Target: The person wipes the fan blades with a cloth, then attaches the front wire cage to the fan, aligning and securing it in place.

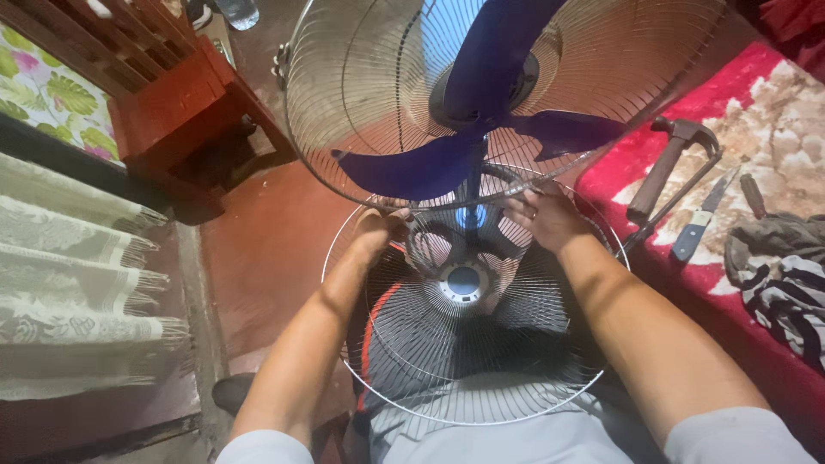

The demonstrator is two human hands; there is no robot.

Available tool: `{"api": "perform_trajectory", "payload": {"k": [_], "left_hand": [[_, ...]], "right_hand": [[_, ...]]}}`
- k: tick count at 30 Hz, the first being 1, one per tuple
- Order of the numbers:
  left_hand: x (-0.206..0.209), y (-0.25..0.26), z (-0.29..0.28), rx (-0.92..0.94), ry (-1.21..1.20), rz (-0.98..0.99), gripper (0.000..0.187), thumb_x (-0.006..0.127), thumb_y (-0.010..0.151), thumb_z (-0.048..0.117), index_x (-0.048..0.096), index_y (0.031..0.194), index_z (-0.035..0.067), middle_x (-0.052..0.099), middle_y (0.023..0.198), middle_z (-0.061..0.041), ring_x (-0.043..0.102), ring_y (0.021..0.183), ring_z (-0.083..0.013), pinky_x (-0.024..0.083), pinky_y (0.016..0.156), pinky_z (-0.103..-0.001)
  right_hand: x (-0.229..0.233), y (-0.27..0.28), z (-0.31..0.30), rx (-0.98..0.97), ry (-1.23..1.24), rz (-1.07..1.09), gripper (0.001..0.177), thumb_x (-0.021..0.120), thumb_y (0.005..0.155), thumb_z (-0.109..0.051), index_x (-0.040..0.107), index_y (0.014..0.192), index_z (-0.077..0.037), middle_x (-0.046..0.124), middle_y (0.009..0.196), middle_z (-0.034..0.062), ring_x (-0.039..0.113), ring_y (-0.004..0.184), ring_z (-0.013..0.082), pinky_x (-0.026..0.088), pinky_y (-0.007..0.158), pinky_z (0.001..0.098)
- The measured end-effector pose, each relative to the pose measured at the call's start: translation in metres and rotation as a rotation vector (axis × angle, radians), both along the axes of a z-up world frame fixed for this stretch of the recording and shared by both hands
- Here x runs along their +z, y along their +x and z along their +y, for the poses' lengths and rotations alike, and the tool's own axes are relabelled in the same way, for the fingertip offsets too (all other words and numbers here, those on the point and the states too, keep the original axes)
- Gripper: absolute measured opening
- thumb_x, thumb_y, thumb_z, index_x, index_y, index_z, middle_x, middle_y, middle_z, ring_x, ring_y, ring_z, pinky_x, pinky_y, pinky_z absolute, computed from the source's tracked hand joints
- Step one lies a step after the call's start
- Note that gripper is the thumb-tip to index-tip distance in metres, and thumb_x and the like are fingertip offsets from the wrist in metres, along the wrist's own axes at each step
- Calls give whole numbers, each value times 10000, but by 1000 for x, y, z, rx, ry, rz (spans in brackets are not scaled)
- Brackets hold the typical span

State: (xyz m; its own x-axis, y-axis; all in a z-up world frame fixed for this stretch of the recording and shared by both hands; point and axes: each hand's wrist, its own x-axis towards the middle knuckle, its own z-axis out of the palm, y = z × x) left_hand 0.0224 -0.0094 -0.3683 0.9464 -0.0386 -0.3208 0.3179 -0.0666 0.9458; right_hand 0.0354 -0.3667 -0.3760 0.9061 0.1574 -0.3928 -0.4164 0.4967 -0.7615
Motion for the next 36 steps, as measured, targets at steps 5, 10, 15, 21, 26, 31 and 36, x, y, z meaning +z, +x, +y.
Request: {"api": "perform_trajectory", "payload": {"k": [5,10,15,21,26,31,36], "left_hand": [[6,-1,-1,-2,-92,89,149,698,938,141,706,999,5,722,790,-85,645,633,-170,520,586,-306],[22,1,-18,136,-260,203,93,679,942,78,651,1008,19,731,828,-119,690,646,-203,564,551,-334],[14,3,-45,198,-347,201,79,705,966,53,633,994,36,690,874,-134,687,668,-207,595,576,-339],[-33,16,-91,393,-560,418,197,549,1007,226,605,1059,44,703,915,-188,673,669,-286,619,597,-423],[-65,18,-118,334,-708,324,189,631,980,74,661,1163,40,750,1019,-150,743,814,-252,642,730,-361],[-67,11,-149,392,-661,186,194,661,918,61,668,1112,67,725,969,-152,726,782,-253,606,671,-386],[-63,17,-181,447,-567,77,117,642,922,13,732,995,-5,731,922,-206,706,725,-292,605,607,-399]], "right_hand": [[-4,2,-6,-28,14,48,305,342,1089,-235,516,1295,-94,587,1316,137,610,1222,303,548,1011,480],[6,-1,1,4,-45,32,258,409,1083,-234,387,1284,-73,549,1309,238,625,1197,384,574,985,547],[11,-9,4,34,-93,-25,323,410,1069,-315,351,1326,-130,585,1277,245,682,1090,363,601,904,525],[6,-9,5,24,-196,-15,342,403,1078,-350,347,1361,-166,588,1216,229,672,1032,356,623,850,494],[0,-6,6,25,-226,-10,332,402,1064,-316,356,1352,-159,595,1185,201,686,993,339,622,830,485],[-11,-8,-5,9,-38,-109,292,449,1070,-232,433,1309,-66,609,1200,172,703,1007,307,629,847,461],[-18,-4,-7,34,-51,-111,249,475,1062,-189,512,1262,-46,646,1177,148,689,1016,284,619,833,435]]}}
